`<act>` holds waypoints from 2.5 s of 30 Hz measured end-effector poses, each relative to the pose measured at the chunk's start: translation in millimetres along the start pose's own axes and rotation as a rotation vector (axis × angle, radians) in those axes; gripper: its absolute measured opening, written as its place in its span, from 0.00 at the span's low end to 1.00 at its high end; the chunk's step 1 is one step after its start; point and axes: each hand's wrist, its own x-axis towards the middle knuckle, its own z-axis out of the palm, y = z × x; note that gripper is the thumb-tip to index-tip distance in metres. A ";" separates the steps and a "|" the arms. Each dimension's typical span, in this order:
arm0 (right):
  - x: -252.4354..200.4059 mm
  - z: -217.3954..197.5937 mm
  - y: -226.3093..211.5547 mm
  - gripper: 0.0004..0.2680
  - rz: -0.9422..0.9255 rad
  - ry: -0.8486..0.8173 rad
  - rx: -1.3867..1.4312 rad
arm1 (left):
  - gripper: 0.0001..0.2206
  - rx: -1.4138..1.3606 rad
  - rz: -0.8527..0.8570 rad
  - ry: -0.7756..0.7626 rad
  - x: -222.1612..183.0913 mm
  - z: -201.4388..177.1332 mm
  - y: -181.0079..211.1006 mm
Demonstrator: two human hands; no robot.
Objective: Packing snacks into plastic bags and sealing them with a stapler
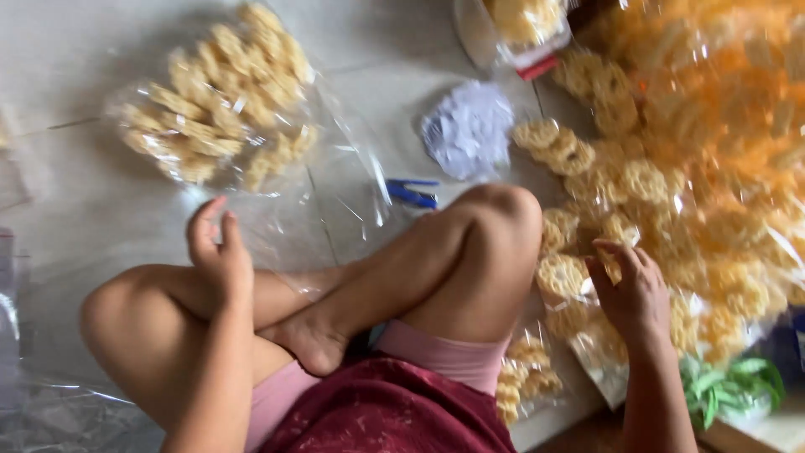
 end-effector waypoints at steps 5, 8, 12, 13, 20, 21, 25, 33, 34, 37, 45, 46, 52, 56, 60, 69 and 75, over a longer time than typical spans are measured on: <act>-18.8 51.3 16.5 0.37 0.251 -0.516 -0.078 | 0.11 0.021 0.028 -0.036 -3.9 1.1 9.4; -24.4 116.1 50.3 0.49 0.182 -0.510 -0.130 | 0.11 0.034 0.021 -0.035 -3.0 -0.9 12.1; -17.6 126.7 52.7 0.38 0.086 -0.353 -0.134 | 0.11 0.001 -0.009 -0.029 -4.7 -2.7 8.1; -15.0 114.6 51.7 0.38 0.084 -0.348 -0.135 | 0.11 -0.002 -0.007 -0.025 -4.6 -1.5 10.5; 10.1 10.5 26.7 0.11 0.184 0.406 0.663 | 0.13 -0.157 -0.002 -0.054 -28.6 -8.1 32.3; 12.5 1.9 28.9 0.07 0.149 0.536 1.009 | 0.13 -0.227 -0.011 -0.116 -34.9 -9.7 43.7; 28.8 9.7 -65.1 0.12 0.363 0.415 1.429 | 0.15 -0.374 -0.213 -0.296 -73.2 -8.8 77.4; -8.7 46.3 -304.7 0.14 -0.241 -0.894 1.510 | 0.28 -0.950 -0.640 -0.678 -85.5 -55.5 119.0; -14.6 48.3 -315.1 0.14 -0.257 -0.904 1.510 | 0.28 -0.949 -0.632 -0.663 -86.6 -59.8 110.2; -26.7 54.7 -325.7 0.21 -0.148 -1.169 2.090 | 0.23 -0.825 -0.629 -0.421 -88.8 -66.8 88.6; -17.4 54.5 -287.9 0.19 -0.121 -1.083 1.174 | 0.23 -0.853 -0.649 -0.303 -80.5 -51.5 90.0; -15.3 52.1 -286.8 0.19 -0.123 -1.079 1.175 | 0.23 -0.854 -0.646 -0.305 -82.6 -48.3 92.5; -22.8 47.7 -287.6 0.23 -0.341 -1.198 1.437 | 0.24 -0.794 -0.603 -0.302 -95.8 -36.4 90.5; -36.0 57.7 -291.8 0.20 -0.254 -1.065 1.473 | 0.29 -0.886 -0.508 -0.339 -100.2 -38.6 77.6; -35.8 56.9 -295.6 0.16 -0.166 -0.893 1.438 | 0.36 -0.832 -0.559 -0.496 -92.8 -40.4 80.0; -34.3 72.9 -278.7 0.30 -0.078 -1.075 1.958 | 0.23 -0.964 -0.575 -0.391 -102.8 -31.1 66.8; -42.4 65.6 -288.2 0.17 -0.172 -0.948 1.661 | 0.41 -1.019 -0.477 -0.544 -84.1 -47.7 106.8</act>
